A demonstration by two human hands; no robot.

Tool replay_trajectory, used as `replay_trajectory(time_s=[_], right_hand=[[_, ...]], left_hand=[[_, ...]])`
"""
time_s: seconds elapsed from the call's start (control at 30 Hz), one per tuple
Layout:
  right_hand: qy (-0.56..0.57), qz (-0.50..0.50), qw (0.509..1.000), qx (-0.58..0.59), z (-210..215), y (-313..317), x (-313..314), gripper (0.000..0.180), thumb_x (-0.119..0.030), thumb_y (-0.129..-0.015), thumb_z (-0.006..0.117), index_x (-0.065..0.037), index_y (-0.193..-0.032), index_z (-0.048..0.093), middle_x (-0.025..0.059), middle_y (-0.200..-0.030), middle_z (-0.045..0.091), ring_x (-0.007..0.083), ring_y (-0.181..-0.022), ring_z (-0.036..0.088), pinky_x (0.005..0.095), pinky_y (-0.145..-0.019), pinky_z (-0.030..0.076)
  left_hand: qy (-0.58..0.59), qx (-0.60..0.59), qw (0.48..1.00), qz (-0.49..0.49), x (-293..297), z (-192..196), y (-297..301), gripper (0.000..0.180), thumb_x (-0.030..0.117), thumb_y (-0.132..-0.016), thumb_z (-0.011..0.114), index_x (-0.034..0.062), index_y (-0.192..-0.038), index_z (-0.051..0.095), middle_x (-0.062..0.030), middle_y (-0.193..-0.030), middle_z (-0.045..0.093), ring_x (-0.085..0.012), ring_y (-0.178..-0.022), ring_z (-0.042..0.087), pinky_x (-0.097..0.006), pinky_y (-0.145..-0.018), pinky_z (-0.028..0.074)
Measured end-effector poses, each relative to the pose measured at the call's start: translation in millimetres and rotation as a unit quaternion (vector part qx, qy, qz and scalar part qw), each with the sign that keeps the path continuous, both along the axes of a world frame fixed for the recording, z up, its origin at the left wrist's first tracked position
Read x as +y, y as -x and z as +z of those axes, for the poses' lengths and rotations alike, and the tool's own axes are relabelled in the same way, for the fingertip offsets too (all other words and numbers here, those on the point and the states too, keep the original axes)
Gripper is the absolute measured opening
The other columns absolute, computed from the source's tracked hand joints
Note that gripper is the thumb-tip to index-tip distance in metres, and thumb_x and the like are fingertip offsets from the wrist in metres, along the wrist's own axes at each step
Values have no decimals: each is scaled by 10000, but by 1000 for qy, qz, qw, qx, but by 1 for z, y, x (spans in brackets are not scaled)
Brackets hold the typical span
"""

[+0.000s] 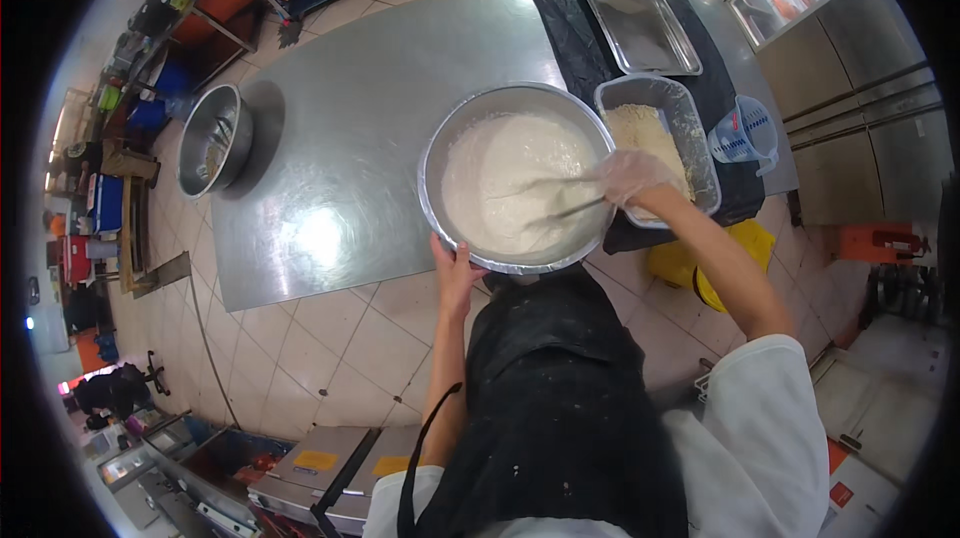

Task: The person picks up a tray, puts on a plastic glove, and uses tongs and their gloved hand to mix powder and liquid in a metal bowl.

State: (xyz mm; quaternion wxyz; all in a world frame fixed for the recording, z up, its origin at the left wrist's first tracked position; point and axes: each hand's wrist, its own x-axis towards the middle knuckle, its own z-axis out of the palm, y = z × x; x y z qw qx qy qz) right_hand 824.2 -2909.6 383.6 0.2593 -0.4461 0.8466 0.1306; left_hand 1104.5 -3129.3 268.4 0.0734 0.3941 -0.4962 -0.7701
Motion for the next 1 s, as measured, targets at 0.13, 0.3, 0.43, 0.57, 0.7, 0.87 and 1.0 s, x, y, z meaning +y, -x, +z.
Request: replay_trajectory(time_s=[0.13, 0.3, 0.43, 0.57, 0.7, 0.87, 1.0], right_hand=[[67, -103, 983, 138, -26, 1, 15, 342, -238, -1018, 490, -166, -1303, 664, 164, -914, 743, 358, -806, 743, 477, -714, 616], [128, -111, 985, 36, -34, -57, -10, 336, -245, -1043, 476, -69, -1013, 761, 192, -967, 758, 361, -872, 757, 485, -743, 607], [99, -43, 993, 50, -6, -45, 4, 302, -229, -1007, 507, -58, -1009, 756, 201, -975, 759, 371, -869, 760, 483, -763, 615], [89, -161, 980, 77, -24, -32, 25, 298, -248, -993, 514, -121, -1195, 693, 218, -1027, 749, 394, -933, 743, 509, -813, 601], [173, -265, 948, 28, 4, -56, 7, 421, -284, -1023, 476, -225, -1423, 591, 270, -1051, 723, 438, -968, 715, 534, -856, 577], [126, -234, 963, 41, -16, -89, 8, 451, -299, -1053, 435, -179, -1479, 523, 259, -971, 725, 430, -924, 715, 543, -836, 564], [78, -204, 976, 21, -4, -97, -5, 446, -290, -1068, 418, -104, -1467, 490, 220, -920, 733, 405, -894, 721, 545, -801, 558]], left_hand=[[1, 13, 1000, -22, -2, 1, 4, 678, 183, -1114, 477, 183, -1644, 53, -232, -1413, 552, -304, -1018, 717, -439, -800, 656], [-1, 19, 1000, -15, -3, 6, 4, 664, 168, -1119, 461, 200, -1649, 64, -245, -1479, 483, -343, -1103, 691, -427, -764, 675], [-5, 27, 1000, 0, -2, 0, 1, 675, 192, -1121, 477, 193, -1652, 60, -245, -1494, 478, -344, -1134, 680, -423, -765, 670], [-5, 14, 1000, -12, 0, 8, 6, 685, 201, -1122, 480, 177, -1655, 51, -242, -1496, 483, -334, -1165, 667, -416, -774, 665], [-7, 28, 1000, 6, 0, -4, 0, 684, 193, -1121, 472, 157, -1658, 49, -250, -1504, 478, -322, -1178, 661, -414, -776, 663], [6, 11, 1000, 6, -2, -6, 3, 676, 177, -1118, 465, 143, -1659, 61, -265, -1509, 469, -332, -1181, 658, -421, -793, 662], [11, 5, 1000, 9, -2, -7, 1, 663, 171, -1118, 473, 179, -1658, 87, -223, -1524, 460, -346, -1137, 686, -453, -838, 655]])
